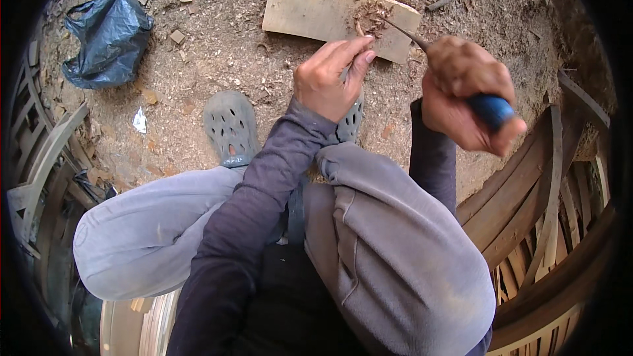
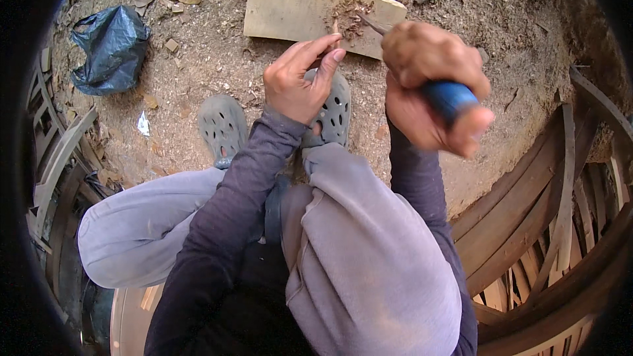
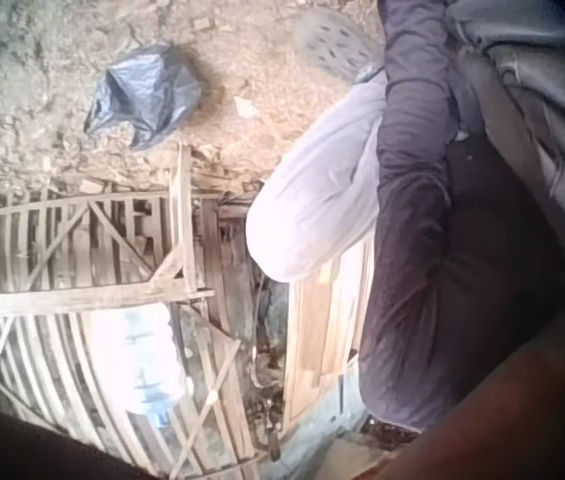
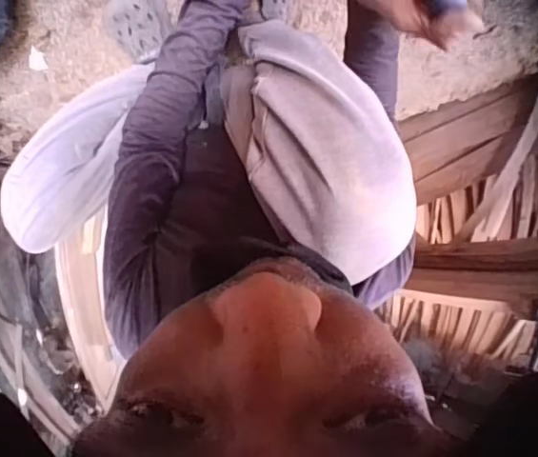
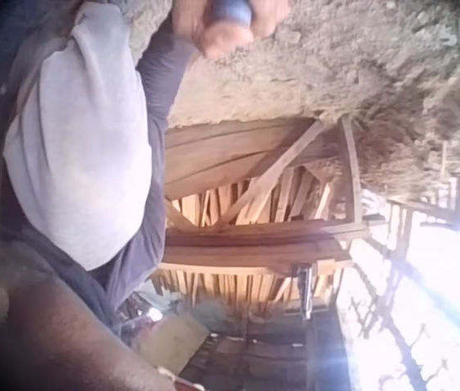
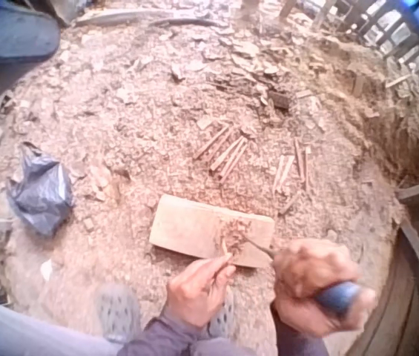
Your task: The person uses a knife to whittle small wooden sticks, shaving off thin layers of wood while holding the sticks against a wooden block on the ground.
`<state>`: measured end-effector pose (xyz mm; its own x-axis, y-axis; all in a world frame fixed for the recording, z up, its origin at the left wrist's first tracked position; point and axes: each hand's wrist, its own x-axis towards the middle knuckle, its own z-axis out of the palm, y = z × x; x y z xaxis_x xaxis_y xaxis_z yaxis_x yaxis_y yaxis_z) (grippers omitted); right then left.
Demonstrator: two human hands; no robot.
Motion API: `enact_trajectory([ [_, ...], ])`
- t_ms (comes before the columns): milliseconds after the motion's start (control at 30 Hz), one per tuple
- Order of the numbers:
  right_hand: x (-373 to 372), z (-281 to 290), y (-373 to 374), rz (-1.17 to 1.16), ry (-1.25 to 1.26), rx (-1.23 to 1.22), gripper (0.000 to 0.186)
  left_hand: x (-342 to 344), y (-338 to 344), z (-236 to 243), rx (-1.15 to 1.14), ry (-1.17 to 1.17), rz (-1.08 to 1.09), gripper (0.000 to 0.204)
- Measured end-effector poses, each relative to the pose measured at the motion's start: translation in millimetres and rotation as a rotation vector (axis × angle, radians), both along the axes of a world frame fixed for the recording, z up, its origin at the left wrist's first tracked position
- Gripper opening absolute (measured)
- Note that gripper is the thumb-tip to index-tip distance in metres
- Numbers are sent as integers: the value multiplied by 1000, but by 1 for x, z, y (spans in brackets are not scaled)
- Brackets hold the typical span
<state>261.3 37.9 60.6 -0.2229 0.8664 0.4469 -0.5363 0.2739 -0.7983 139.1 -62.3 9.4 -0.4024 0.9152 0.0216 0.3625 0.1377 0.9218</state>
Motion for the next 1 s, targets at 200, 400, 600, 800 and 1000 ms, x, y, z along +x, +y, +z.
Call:
enact_trajectory([
  [200,2,21,4,36,3,6,79,-4,-5,3,-93,-17,-17,16],
  [400,-7,22,-4,66,-5,-61,80,-6,-4,3,-94,-8,-16,17],
  [600,-22,30,-6,138,-116,88,70,-6,-2,4,-127,-42,-19,17],
  [800,-31,18,-10,123,-106,118,71,-6,0,0,-22,3,32,15],
  [1000,-36,15,-7,212,-248,204,66,-4,3,-3,0,-3,20,13],
])
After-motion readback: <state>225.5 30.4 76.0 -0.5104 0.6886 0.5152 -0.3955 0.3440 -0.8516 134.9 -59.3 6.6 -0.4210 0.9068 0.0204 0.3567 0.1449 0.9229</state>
